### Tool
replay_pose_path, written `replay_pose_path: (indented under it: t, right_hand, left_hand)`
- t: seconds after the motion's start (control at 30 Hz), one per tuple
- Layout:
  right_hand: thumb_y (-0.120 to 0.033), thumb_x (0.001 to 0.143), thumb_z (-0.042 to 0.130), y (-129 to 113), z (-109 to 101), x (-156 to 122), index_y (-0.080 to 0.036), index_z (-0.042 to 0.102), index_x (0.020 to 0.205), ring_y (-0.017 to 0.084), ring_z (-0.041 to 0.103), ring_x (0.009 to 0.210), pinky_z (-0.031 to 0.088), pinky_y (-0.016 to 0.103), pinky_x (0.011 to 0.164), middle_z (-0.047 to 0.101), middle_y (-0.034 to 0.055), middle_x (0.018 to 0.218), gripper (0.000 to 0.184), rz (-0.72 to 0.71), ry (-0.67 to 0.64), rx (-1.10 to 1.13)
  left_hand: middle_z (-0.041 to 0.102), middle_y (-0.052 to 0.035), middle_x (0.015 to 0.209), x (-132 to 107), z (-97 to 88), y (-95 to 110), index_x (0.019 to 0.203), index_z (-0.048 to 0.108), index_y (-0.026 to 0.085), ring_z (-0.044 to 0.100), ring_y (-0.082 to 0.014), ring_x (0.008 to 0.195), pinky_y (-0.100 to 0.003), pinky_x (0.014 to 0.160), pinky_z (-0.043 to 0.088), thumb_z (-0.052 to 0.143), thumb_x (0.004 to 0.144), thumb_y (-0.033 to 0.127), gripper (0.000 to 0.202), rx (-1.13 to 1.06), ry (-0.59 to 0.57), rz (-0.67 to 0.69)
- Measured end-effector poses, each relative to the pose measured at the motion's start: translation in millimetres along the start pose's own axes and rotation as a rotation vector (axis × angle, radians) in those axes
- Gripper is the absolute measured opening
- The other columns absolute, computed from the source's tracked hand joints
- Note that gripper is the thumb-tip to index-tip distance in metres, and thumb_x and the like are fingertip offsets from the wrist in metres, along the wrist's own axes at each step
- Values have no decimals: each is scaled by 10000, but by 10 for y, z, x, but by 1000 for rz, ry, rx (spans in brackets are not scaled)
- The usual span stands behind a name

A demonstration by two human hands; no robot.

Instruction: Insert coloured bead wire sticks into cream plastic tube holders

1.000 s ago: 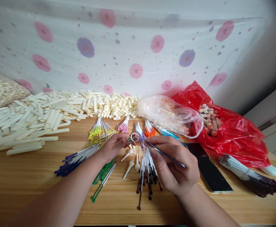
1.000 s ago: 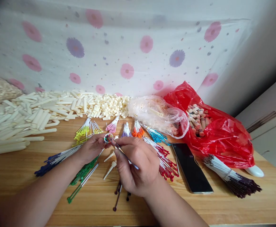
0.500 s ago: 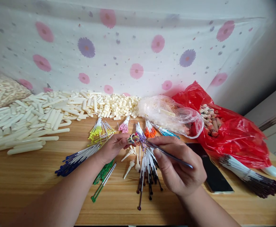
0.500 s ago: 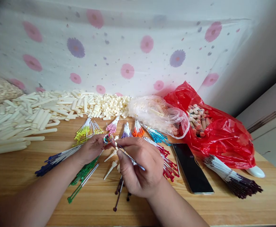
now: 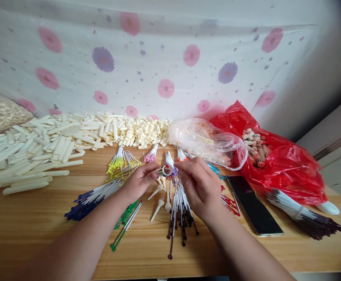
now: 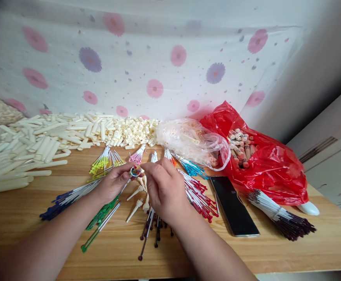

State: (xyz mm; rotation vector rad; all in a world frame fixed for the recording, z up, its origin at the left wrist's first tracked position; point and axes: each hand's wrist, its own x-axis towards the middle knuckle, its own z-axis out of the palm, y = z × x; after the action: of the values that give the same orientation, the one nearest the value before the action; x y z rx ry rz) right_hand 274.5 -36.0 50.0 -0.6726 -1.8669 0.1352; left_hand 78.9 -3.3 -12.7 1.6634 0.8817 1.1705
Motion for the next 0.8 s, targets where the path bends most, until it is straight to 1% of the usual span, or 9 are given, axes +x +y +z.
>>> replay_pose_path:
  t: [0.07, 0.23, 0.33, 0.43, 0.53, 0.63, 0.7, 0.8]
  right_hand:
    - [-100, 835, 536, -1, 43, 0, -189, 618, 972, 117, 542, 663, 462, 234, 573, 544, 22, 755, 183, -20, 14, -37]
    - [-89, 812, 567, -5, 72, 7, -198, 641, 890, 115, 547, 666, 469, 226, 558, 532, 9, 732, 153, -46, 51, -100]
    - [-85, 815, 561, 9, 65, 8, -192, 633, 887, 115, 564, 692, 485, 233, 590, 556, 14, 756, 147, -67, 32, -100]
    - [-98, 829, 547, 27, 53, 7, -185, 620, 887, 117, 583, 713, 497, 239, 618, 587, 25, 785, 127, -67, -13, -105]
    - [-114, 835, 539, 44, 36, 12, -173, 618, 850, 120, 586, 707, 494, 242, 618, 602, 33, 780, 101, -26, -66, -110]
    - [-98, 823, 527, 60, 21, 18, -170, 617, 815, 123, 582, 705, 487, 244, 626, 602, 31, 763, 116, 4, -106, -93]
    - [-79, 812, 521, 69, 16, 18, -168, 609, 792, 123, 575, 706, 481, 241, 633, 595, 29, 749, 127, 3, -109, -81]
    - [-67, 802, 523, 77, 16, 18, -171, 579, 764, 116, 552, 677, 463, 232, 616, 579, 20, 722, 124, -12, -87, -71]
  left_hand:
    - [584, -33, 784, -6, 9, 10, 889, 648, 143, 521, -170, 770, -306, 744, 413, 523, 779, 600, 486, 2, -4, -6]
    - [567, -22, 797, -10, 10, 57, 891, 636, 150, 512, -167, 786, -290, 750, 399, 522, 778, 603, 481, 31, -14, -24]
    - [564, -19, 799, -4, 5, 82, 899, 626, 153, 512, -166, 791, -283, 744, 390, 509, 789, 599, 474, 71, -35, -21]
    - [567, -26, 801, 5, 6, 106, 890, 615, 149, 514, -169, 782, -288, 735, 391, 485, 810, 589, 466, 136, -43, 5]
    - [559, -34, 799, 14, 10, 149, 868, 610, 148, 508, -173, 768, -293, 715, 392, 437, 824, 604, 490, 265, -23, 67]
    - [534, -30, 770, 15, 17, 204, 856, 608, 153, 495, -172, 742, -288, 681, 388, 379, 829, 628, 528, 433, 1, 160]
    - [523, -26, 748, 9, 23, 228, 846, 604, 155, 490, -167, 720, -282, 658, 385, 359, 838, 625, 530, 519, 17, 212]
    - [536, -33, 743, -5, 31, 228, 827, 601, 154, 499, -166, 709, -284, 649, 390, 333, 847, 621, 539, 593, 26, 265]
